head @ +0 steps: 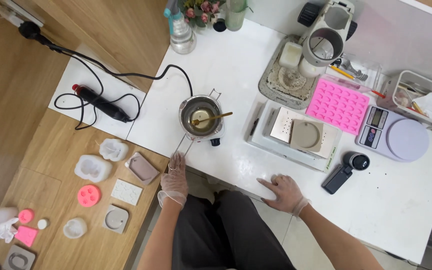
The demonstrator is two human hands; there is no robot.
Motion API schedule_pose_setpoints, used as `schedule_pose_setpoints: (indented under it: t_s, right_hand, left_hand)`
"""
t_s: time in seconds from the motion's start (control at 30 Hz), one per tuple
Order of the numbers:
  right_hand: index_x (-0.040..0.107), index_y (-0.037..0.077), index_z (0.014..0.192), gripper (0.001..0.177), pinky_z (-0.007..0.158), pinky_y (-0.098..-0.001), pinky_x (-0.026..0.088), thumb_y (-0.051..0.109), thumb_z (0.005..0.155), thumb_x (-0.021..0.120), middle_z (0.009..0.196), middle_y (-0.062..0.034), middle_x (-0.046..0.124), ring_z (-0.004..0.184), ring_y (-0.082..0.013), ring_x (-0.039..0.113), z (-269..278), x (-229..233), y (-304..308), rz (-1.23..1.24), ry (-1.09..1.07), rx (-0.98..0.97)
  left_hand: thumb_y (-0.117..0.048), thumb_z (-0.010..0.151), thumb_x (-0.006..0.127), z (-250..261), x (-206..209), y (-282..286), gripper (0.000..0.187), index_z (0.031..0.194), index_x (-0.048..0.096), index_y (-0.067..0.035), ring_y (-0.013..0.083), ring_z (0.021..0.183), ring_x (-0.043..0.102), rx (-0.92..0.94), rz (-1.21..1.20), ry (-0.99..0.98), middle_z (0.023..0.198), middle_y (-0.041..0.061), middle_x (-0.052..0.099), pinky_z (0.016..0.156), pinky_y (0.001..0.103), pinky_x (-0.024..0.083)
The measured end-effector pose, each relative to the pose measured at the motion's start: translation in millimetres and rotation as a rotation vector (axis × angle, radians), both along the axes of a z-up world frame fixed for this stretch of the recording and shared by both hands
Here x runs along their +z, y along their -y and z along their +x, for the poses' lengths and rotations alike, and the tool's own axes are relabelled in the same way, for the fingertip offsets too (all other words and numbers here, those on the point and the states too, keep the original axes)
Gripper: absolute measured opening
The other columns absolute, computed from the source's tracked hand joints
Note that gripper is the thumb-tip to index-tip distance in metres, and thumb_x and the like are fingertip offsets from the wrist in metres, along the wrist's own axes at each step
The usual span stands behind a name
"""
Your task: Stirring melted wax in a pot and preparing various silicone molds on a workbench.
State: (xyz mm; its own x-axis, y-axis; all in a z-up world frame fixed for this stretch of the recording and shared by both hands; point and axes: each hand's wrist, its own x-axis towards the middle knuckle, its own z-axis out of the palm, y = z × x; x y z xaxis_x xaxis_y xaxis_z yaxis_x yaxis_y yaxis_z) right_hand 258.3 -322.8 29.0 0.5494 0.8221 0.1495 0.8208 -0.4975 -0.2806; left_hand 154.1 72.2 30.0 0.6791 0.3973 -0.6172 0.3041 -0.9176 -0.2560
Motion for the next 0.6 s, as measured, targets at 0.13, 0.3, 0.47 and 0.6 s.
schedule_pose_setpoints:
  t_s: [0.13, 0.3, 0.47, 0.6]
  right_hand:
    - [0.063, 0.043, 0.134, 0.068, 0.072, -0.0393, 0.050, 0.068, 0.072, 0.069, 0.085, -0.0001, 0.044, 0.072, -0.0235, 0.052, -4, -5, 5, -0.007, 0.049, -0.025]
    - [0.062, 0.039, 0.137, 0.068, 0.074, -0.0411, 0.050, 0.067, 0.076, 0.064, 0.087, -0.0015, 0.044, 0.073, -0.0246, 0.052, -7, -8, 3, 0.009, 0.086, -0.030]
    - [0.060, 0.039, 0.139, 0.065, 0.074, -0.0421, 0.049, 0.072, 0.084, 0.050, 0.091, -0.0023, 0.046, 0.074, -0.0252, 0.052, -13, -13, 10, -0.057, 0.154, -0.046]
    - [0.062, 0.040, 0.134, 0.045, 0.074, -0.0422, 0.052, 0.054, 0.098, 0.039, 0.087, -0.0025, 0.052, 0.072, -0.0263, 0.058, -12, -3, 4, -0.088, 0.130, -0.031]
  left_hand:
    - [-0.010, 0.083, 0.067, 0, 39, 4, 0.104, 0.163, 0.003, -0.028, 0.0170, 0.157, 0.006, 0.061, -0.058, 0.042, 0.172, -0.008, 0.002, 0.096, 0.044, 0.055]
    - [-0.009, 0.086, 0.057, -3, 35, 3, 0.088, 0.160, 0.017, -0.036, 0.0200, 0.150, 0.029, 0.214, -0.173, 0.240, 0.171, -0.008, 0.010, 0.093, 0.047, 0.057]
    - [-0.016, 0.098, 0.042, -34, 50, 10, 0.055, 0.153, 0.044, -0.021, 0.0385, 0.144, 0.040, 0.518, -0.504, 0.752, 0.155, 0.013, 0.045, 0.105, 0.056, 0.047]
    - [-0.030, 0.106, 0.040, -40, 88, 15, 0.041, 0.143, 0.054, -0.018, 0.0315, 0.121, 0.063, 0.838, -0.694, 1.003, 0.134, 0.013, 0.064, 0.095, 0.047, 0.054]
